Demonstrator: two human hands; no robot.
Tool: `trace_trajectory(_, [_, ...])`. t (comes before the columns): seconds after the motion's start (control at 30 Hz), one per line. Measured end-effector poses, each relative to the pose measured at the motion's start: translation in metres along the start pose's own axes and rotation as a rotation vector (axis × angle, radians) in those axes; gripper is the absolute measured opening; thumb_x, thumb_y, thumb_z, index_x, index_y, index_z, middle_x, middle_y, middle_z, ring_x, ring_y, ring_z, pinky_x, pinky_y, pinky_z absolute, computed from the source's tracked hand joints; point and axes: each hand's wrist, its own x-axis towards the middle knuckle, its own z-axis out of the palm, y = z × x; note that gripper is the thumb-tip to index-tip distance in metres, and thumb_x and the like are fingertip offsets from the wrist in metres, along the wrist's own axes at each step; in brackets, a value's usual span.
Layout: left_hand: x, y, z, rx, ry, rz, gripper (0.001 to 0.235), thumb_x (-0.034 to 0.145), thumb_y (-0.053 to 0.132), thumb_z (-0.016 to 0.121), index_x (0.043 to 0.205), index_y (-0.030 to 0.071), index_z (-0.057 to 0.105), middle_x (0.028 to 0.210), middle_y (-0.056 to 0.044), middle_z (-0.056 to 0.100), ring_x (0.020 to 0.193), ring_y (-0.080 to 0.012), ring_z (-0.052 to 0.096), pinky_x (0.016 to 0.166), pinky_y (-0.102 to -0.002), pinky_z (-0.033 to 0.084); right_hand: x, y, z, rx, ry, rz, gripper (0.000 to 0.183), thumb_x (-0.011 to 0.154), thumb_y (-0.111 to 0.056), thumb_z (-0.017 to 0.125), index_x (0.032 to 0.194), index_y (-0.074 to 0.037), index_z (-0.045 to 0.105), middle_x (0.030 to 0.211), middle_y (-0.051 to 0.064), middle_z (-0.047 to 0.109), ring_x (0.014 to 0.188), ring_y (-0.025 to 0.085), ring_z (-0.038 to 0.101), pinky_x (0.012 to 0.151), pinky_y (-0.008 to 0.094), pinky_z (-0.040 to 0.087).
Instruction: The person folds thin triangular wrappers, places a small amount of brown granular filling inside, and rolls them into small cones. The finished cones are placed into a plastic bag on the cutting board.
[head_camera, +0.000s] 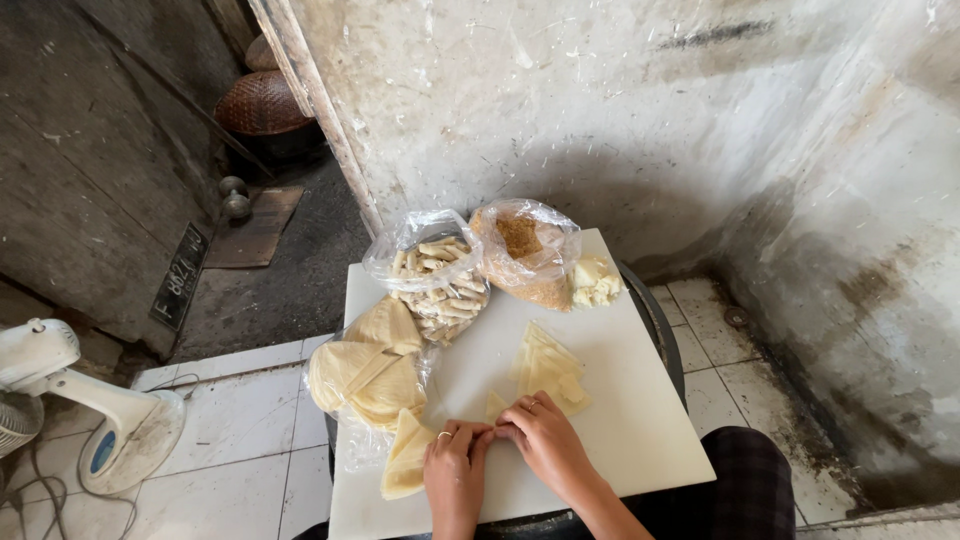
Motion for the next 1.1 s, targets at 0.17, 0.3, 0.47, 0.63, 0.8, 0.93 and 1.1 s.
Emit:
trace_trajectory(0.17, [-0.002, -0.002, 0.002, 0.057, 0.002, 0.037, 0.011, 0.085, 0.023, 0.072, 0.085, 0.012, 0.073, 0.084, -0.003, 0.068, 0.080, -0.0272, 0.065, 0.076, -0.041, 0.046, 0.002, -0.002, -0.006, 0.056, -0.079, 0.051, 0.010, 0.082, -0.006, 0.079, 0.086, -0.005, 0.071, 0.085, 0.006, 0.070, 0.087, 0.028, 0.061, 0.077, 0.040, 0.052])
trace_trajectory(0.3, [-0.001, -0.001, 0.002, 0.056, -0.020, 0.007, 0.011, 0.084, 0.022, 0.073, 0.084, 0.012, 0.072, 0.082, -0.003, 0.068, 0.075, -0.0243, 0.065, 0.073, -0.040, 0.046, 0.002, -0.005, -0.009, 0.094, -0.084, 0.052, 0.011, 0.084, -0.005, 0.077, 0.087, -0.004, 0.067, 0.084, 0.008, 0.068, 0.086, 0.030, 0.059, 0.076, 0.041, 0.050])
trace_trajectory(0.47, [0.002, 0.001, 0.003, 0.040, -0.032, -0.094, 0.015, 0.084, 0.022, 0.076, 0.088, 0.011, 0.067, 0.072, -0.002, 0.068, 0.066, -0.0225, 0.064, 0.073, -0.038, 0.046, 0.003, -0.009, -0.005, 0.021, -0.044, -0.004, 0.011, 0.082, 0.000, 0.073, 0.089, -0.003, 0.064, 0.089, 0.009, 0.067, 0.090, 0.031, 0.059, 0.079, 0.042, 0.050])
trace_trajectory(0.63, [-0.001, 0.002, -0.001, -0.035, -0.019, -0.064, 0.012, 0.083, 0.020, 0.077, 0.084, 0.011, 0.070, 0.068, -0.002, 0.069, 0.063, -0.0216, 0.065, 0.073, -0.037, 0.047, 0.001, -0.009, -0.013, 0.068, -0.085, -0.020, 0.010, 0.086, 0.000, 0.074, 0.091, -0.003, 0.066, 0.089, 0.009, 0.067, 0.091, 0.031, 0.059, 0.079, 0.043, 0.050])
trace_trajectory(0.8, [-0.001, 0.003, -0.006, -0.097, 0.001, 0.032, 0.010, 0.080, 0.018, 0.078, 0.084, 0.010, 0.073, 0.079, -0.001, 0.072, 0.065, -0.0210, 0.068, 0.071, -0.038, 0.047, 0.002, -0.008, -0.014, 0.092, -0.087, -0.044, 0.016, 0.080, -0.003, 0.078, 0.089, -0.003, 0.066, 0.089, 0.008, 0.069, 0.091, 0.031, 0.059, 0.078, 0.042, 0.050])
trace_trajectory(0.93, [0.000, 0.004, -0.006, -0.083, -0.018, -0.009, 0.012, 0.080, 0.021, 0.079, 0.086, 0.011, 0.074, 0.080, -0.003, 0.071, 0.067, -0.0228, 0.067, 0.072, -0.038, 0.047, 0.004, -0.007, -0.009, 0.047, -0.054, -0.018, 0.013, 0.081, 0.000, 0.076, 0.090, -0.004, 0.068, 0.090, 0.007, 0.069, 0.093, 0.030, 0.060, 0.079, 0.041, 0.051])
trace_trajectory(1.1, [-0.003, 0.002, -0.003, -0.031, 0.005, -0.011, 0.010, 0.083, 0.022, 0.076, 0.084, 0.012, 0.075, 0.080, -0.004, 0.069, 0.074, -0.0263, 0.065, 0.072, -0.040, 0.047, 0.003, -0.005, -0.005, 0.041, -0.075, 0.012, 0.013, 0.080, 0.002, 0.073, 0.091, -0.003, 0.069, 0.092, 0.007, 0.069, 0.094, 0.030, 0.060, 0.080, 0.041, 0.051])
